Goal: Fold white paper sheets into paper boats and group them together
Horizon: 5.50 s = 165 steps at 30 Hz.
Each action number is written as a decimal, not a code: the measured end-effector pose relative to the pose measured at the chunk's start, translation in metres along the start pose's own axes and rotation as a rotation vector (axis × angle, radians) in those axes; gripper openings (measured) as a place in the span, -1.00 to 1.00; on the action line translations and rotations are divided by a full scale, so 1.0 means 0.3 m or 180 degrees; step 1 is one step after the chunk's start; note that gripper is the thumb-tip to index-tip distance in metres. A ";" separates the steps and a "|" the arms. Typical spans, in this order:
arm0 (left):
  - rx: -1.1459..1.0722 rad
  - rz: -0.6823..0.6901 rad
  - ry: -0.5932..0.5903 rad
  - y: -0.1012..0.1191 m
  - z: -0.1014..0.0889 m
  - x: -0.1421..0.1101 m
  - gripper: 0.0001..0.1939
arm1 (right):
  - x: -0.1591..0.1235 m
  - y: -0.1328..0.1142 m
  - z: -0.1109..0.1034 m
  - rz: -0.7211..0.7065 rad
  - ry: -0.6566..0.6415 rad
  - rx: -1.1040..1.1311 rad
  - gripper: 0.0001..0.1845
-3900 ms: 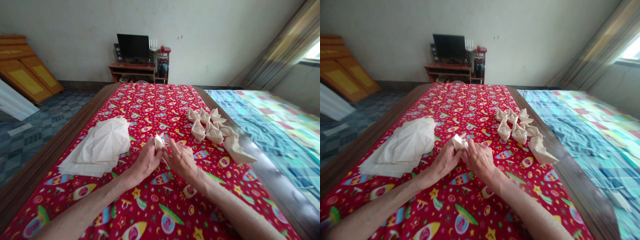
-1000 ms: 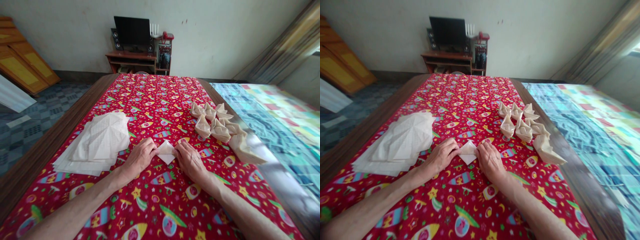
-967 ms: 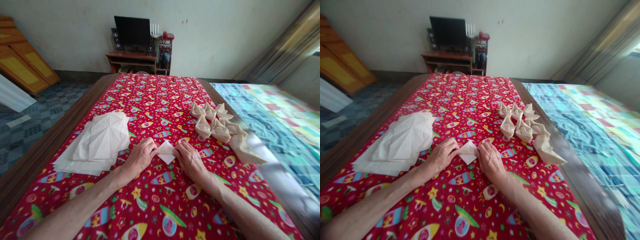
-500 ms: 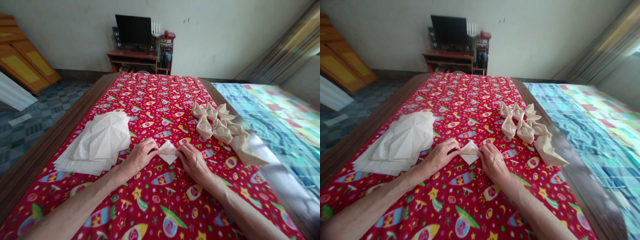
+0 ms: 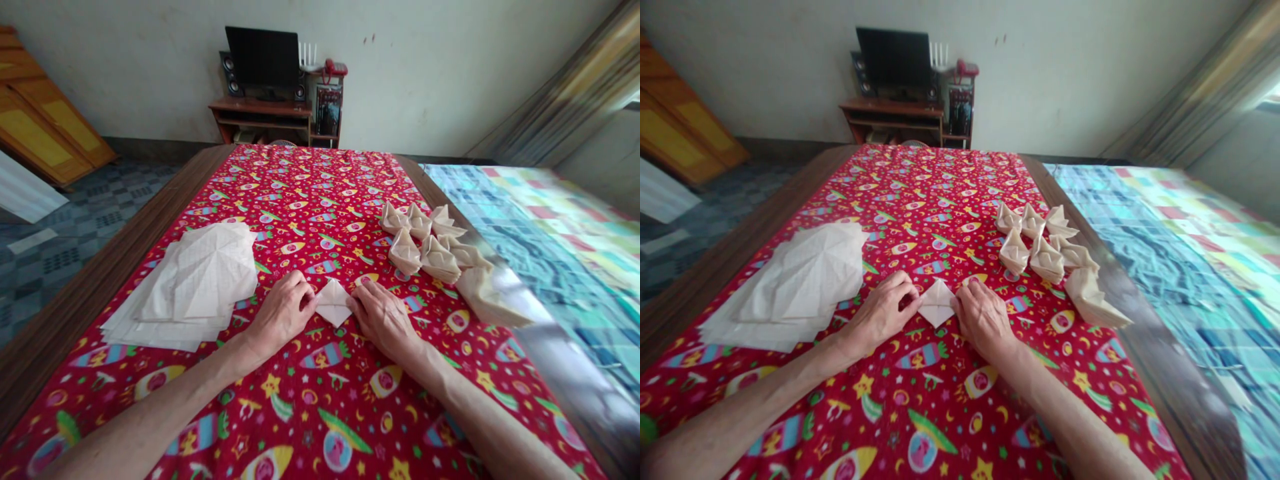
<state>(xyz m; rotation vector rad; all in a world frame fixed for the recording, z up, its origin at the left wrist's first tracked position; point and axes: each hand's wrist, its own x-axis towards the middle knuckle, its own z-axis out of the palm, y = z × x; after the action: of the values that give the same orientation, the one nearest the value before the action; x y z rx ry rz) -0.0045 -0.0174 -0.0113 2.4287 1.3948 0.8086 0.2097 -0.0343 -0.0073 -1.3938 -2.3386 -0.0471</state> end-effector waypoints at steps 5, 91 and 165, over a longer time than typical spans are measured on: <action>0.0238 -0.0167 0.0034 0.009 -0.001 0.004 -0.77 | 0.003 -0.002 -0.005 -0.0042 0.0027 0.0027 -0.78; -0.0693 0.0152 0.0338 0.112 -0.068 0.089 -0.74 | 0.087 -0.109 -0.067 0.0733 0.0380 0.1060 -0.77; 0.0918 0.1291 -0.0713 0.021 -0.097 -0.041 -0.77 | 0.022 0.006 -0.053 -0.1242 -0.0458 0.0147 -0.75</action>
<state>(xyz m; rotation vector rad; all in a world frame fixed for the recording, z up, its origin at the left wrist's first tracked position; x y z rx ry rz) -0.0212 -0.0333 0.0113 2.9719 1.0090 0.4077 0.2137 -0.0316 0.0093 -0.9287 -2.6811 -0.0053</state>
